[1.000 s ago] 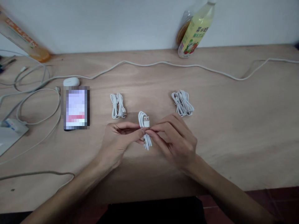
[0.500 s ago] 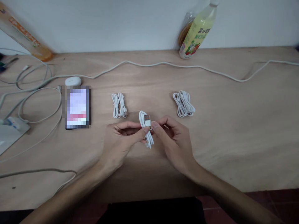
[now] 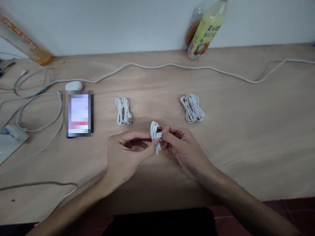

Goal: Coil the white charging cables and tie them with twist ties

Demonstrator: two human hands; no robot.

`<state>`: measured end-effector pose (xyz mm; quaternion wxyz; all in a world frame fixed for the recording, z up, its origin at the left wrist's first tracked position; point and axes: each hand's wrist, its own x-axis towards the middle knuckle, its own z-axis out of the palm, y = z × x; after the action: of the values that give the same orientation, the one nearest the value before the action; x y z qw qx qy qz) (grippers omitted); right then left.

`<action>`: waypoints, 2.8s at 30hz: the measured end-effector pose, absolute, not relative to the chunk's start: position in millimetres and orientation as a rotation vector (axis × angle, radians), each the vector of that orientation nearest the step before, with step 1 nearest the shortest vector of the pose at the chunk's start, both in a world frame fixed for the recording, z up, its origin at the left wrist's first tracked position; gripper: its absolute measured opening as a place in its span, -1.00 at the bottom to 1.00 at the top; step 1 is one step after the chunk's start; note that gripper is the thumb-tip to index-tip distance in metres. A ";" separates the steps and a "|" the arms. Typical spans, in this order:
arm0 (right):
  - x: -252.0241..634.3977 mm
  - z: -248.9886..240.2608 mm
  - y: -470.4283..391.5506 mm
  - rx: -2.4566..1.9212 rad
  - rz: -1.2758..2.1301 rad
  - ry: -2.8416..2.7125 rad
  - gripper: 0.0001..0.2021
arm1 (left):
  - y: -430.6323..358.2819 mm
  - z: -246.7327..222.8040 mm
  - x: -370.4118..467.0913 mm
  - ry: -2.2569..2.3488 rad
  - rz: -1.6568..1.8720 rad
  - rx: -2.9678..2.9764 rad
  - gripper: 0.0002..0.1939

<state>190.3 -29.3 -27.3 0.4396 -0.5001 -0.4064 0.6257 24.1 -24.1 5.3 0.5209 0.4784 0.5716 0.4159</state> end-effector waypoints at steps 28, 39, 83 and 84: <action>208.7 -21.4 -27.9 -1.014 0.046 -1.969 -0.82 | -7.9 4.2 14.9 1.051 0.868 0.656 -0.87; 202.5 -17.5 -29.9 -1.022 0.035 -1.956 -0.90 | -10.3 5.5 14.8 1.175 0.934 0.849 -0.86; 210.5 1.6 -21.6 -1.104 1.602 -1.180 -0.84 | -5.8 1.2 12.5 0.985 0.831 0.880 -0.95; 210.3 1.3 -21.9 -1.114 1.606 -1.167 -0.84 | -5.7 1.0 12.2 0.990 0.830 0.884 -0.94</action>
<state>210.3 -21.9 1.3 0.4190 -0.4443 -0.4656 0.6405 12.2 -5.7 1.0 0.7090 0.3984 0.4459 0.3739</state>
